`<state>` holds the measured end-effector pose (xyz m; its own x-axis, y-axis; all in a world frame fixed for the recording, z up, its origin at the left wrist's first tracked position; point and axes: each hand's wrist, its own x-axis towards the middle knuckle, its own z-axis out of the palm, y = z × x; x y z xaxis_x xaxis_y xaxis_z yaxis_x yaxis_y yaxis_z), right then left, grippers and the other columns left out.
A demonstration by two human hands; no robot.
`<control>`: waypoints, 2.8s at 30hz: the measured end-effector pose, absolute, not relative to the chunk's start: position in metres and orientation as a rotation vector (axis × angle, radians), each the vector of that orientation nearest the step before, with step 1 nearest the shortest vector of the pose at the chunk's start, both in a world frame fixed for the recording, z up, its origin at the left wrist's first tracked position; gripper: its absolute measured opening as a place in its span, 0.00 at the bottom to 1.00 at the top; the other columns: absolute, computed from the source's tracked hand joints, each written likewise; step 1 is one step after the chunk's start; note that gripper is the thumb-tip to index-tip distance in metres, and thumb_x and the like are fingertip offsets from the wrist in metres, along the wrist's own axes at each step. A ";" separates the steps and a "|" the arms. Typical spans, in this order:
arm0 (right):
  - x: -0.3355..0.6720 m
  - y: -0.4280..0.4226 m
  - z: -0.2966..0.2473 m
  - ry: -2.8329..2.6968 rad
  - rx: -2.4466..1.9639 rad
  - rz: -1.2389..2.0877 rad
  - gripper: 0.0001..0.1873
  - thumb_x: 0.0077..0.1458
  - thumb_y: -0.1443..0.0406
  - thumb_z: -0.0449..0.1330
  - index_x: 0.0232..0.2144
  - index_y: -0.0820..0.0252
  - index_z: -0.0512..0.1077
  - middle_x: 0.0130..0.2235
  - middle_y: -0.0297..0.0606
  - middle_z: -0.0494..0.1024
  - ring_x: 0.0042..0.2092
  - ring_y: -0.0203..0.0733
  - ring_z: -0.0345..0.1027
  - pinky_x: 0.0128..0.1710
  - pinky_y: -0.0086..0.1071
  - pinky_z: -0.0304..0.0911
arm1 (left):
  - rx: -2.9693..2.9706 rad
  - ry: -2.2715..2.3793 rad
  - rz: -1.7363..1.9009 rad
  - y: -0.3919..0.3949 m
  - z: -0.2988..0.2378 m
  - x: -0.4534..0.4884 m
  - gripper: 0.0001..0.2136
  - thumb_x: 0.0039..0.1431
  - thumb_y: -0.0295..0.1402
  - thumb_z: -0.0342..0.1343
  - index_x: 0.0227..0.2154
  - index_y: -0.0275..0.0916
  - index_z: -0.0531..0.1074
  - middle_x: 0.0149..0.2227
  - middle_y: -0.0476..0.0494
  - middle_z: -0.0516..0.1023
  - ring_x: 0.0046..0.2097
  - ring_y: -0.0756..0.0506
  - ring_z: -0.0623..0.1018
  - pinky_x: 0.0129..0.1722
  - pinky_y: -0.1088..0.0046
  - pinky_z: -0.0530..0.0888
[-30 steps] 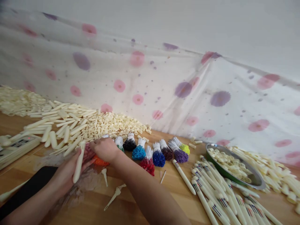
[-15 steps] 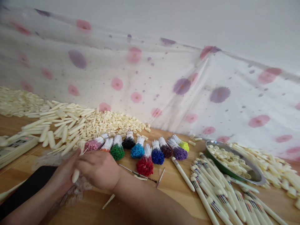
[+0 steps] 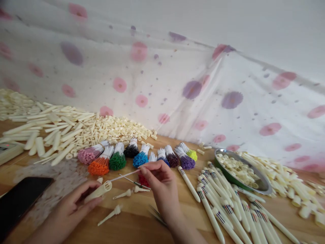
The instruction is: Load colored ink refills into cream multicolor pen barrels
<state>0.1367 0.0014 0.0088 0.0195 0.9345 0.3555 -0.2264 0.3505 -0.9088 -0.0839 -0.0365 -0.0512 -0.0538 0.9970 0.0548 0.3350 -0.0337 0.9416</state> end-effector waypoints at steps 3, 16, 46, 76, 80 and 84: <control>0.135 -0.007 0.013 -1.308 -0.724 1.025 0.04 0.46 0.67 0.66 0.23 0.57 0.73 0.26 0.33 0.77 0.27 0.33 0.70 0.25 0.25 0.66 | 1.466 1.467 1.117 -0.038 -0.053 -0.081 0.09 0.48 0.38 0.58 0.33 0.45 0.72 0.37 0.48 0.79 0.42 0.41 0.76 0.36 0.74 0.74; 0.123 -0.014 0.002 -1.426 -0.756 0.929 0.04 0.50 0.65 0.62 0.25 0.58 0.71 0.27 0.36 0.75 0.30 0.38 0.70 0.29 0.31 0.68 | 1.429 1.478 1.145 -0.043 -0.047 -0.078 0.06 0.48 0.38 0.57 0.30 0.45 0.71 0.32 0.49 0.76 0.38 0.42 0.75 0.32 0.74 0.73; 0.101 -0.014 -0.026 -1.294 -1.101 1.460 0.20 0.43 0.51 0.63 0.21 0.61 0.65 0.20 0.26 0.62 0.19 0.27 0.48 0.17 0.23 0.47 | 2.187 1.649 1.340 -0.042 -0.051 -0.078 0.04 0.50 0.28 0.53 0.28 0.45 0.66 0.30 0.52 0.76 0.31 0.47 0.78 0.29 0.75 0.74; 0.123 -0.011 -0.014 -2.383 -0.662 0.219 0.10 0.61 0.71 0.49 0.42 0.61 0.68 0.34 0.39 0.76 0.32 0.36 0.68 0.31 0.27 0.61 | 2.020 1.654 1.220 -0.042 -0.056 -0.079 0.04 0.51 0.29 0.53 0.29 0.46 0.66 0.31 0.52 0.76 0.33 0.47 0.78 0.30 0.75 0.74; 0.124 -0.010 -0.015 -2.399 -0.612 0.163 0.10 0.61 0.71 0.48 0.40 0.61 0.68 0.33 0.39 0.76 0.32 0.37 0.68 0.31 0.28 0.61 | 2.124 1.634 1.241 -0.042 -0.057 -0.077 0.05 0.51 0.28 0.53 0.28 0.45 0.65 0.31 0.52 0.76 0.33 0.47 0.78 0.32 0.74 0.74; 0.123 -0.012 -0.013 -2.381 -0.623 0.209 0.11 0.61 0.71 0.47 0.37 0.61 0.70 0.31 0.38 0.75 0.29 0.36 0.66 0.29 0.27 0.59 | 2.257 1.589 1.274 -0.044 -0.054 -0.076 0.06 0.51 0.26 0.52 0.29 0.45 0.64 0.29 0.52 0.75 0.31 0.47 0.78 0.30 0.75 0.74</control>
